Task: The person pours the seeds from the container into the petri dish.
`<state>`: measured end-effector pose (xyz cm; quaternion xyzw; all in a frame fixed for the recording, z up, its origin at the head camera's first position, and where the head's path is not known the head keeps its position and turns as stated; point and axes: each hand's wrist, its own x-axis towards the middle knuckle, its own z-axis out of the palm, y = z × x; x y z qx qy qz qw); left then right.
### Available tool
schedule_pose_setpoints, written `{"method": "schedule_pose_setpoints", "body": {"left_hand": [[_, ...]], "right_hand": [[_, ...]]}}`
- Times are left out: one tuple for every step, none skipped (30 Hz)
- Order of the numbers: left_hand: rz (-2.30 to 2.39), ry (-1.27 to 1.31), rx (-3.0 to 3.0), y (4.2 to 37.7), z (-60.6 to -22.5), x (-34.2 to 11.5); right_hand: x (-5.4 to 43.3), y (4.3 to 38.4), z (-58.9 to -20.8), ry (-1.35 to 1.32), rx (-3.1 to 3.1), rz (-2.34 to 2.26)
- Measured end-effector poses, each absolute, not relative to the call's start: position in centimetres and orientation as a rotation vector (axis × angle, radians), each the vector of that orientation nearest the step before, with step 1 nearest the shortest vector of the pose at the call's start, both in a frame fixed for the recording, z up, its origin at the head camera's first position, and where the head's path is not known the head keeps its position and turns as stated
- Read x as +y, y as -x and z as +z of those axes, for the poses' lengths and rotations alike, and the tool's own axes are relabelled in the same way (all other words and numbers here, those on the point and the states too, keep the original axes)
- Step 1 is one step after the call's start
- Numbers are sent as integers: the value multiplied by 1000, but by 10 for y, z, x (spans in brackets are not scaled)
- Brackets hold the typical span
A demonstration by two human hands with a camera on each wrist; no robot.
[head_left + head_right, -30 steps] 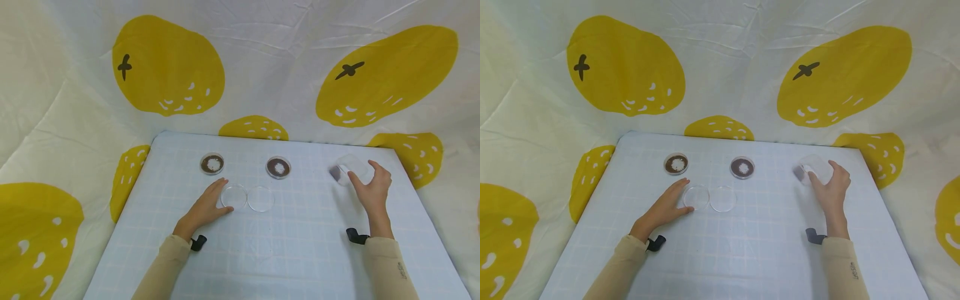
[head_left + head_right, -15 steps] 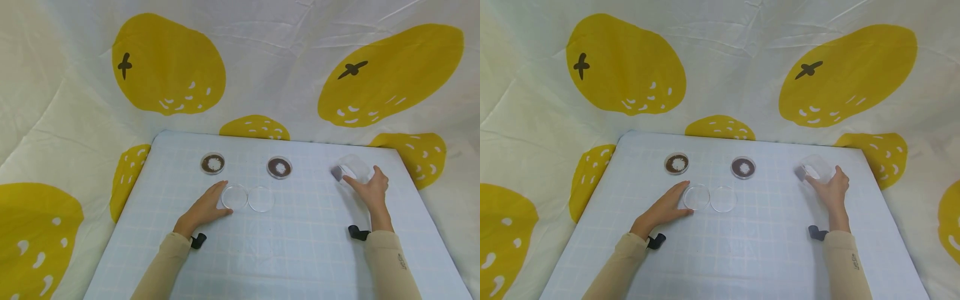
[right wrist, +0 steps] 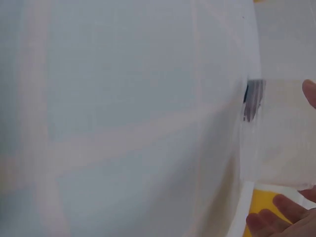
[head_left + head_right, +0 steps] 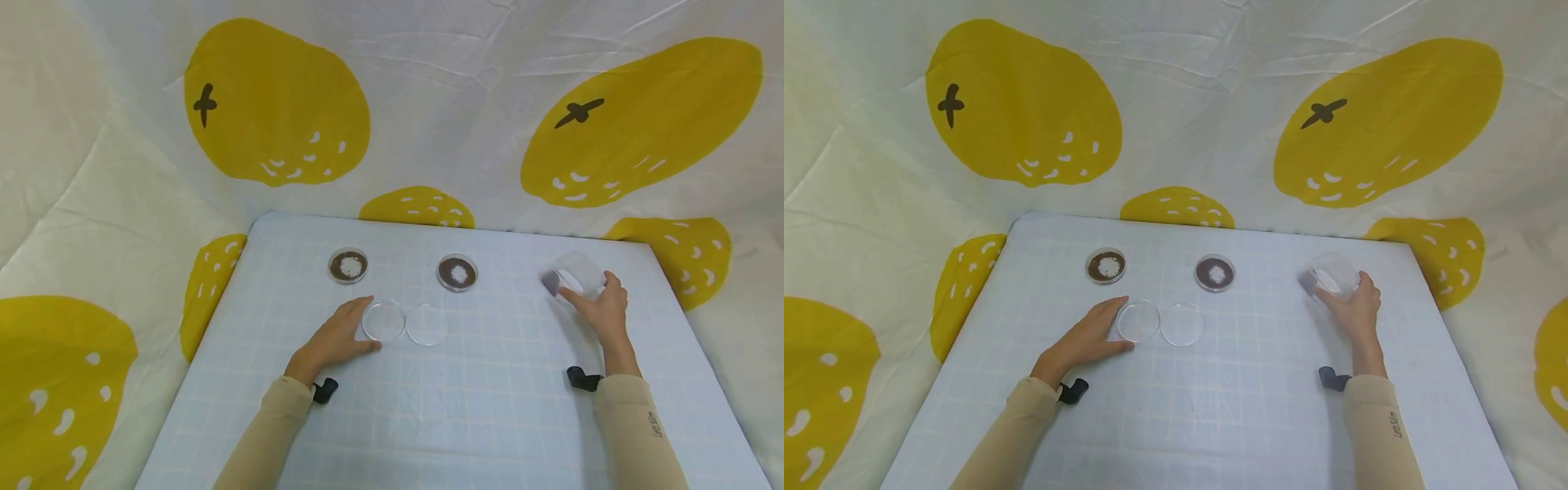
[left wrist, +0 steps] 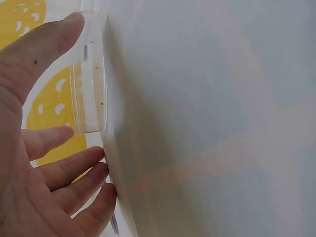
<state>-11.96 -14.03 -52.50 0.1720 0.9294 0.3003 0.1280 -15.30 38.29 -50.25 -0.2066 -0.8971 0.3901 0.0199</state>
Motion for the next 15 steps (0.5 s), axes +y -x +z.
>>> {"method": "schedule_pose_setpoints", "body": {"left_hand": [[868,-504,2705,120,-525,-140],[866,-508,2705,120,-525,-140],[869,-513,2706,120,-524,-140],[869,-516,2706,120,-524,-140],[870,-517,2708,120,-524,-140],[861,-519,2711,120,-525,-140],[853,-518,2714,120,-525,-140],[849,-517,2717,120,-525,-140],[841,-515,2719,120,-525,-140],[837,-513,2720,120,-526,-140],[835,-512,2721,120,-525,-140],[835,-511,2719,120,-525,-140],[837,-512,2717,120,-525,-140],[842,-512,2716,120,-525,-140],[843,-513,2713,120,-524,-141]], "right_hand": [[382,153,-502,642,-2780,1222],[382,152,-502,640,-2779,1230],[382,152,-502,641,-2776,1240],[381,151,-502,640,-2773,1251],[381,151,-502,640,-2773,1259],[381,151,-501,640,-2773,1263],[381,151,-502,638,-2774,1265],[381,151,-501,633,-2775,1266],[381,151,-501,628,-2773,1267],[381,151,-501,620,-2773,1269],[381,151,-501,614,-2771,1272],[380,151,-500,610,-2768,1276],[380,152,-501,603,-2763,1287],[380,152,-501,596,-2760,1299],[380,152,-501,591,-2759,1311]]}}
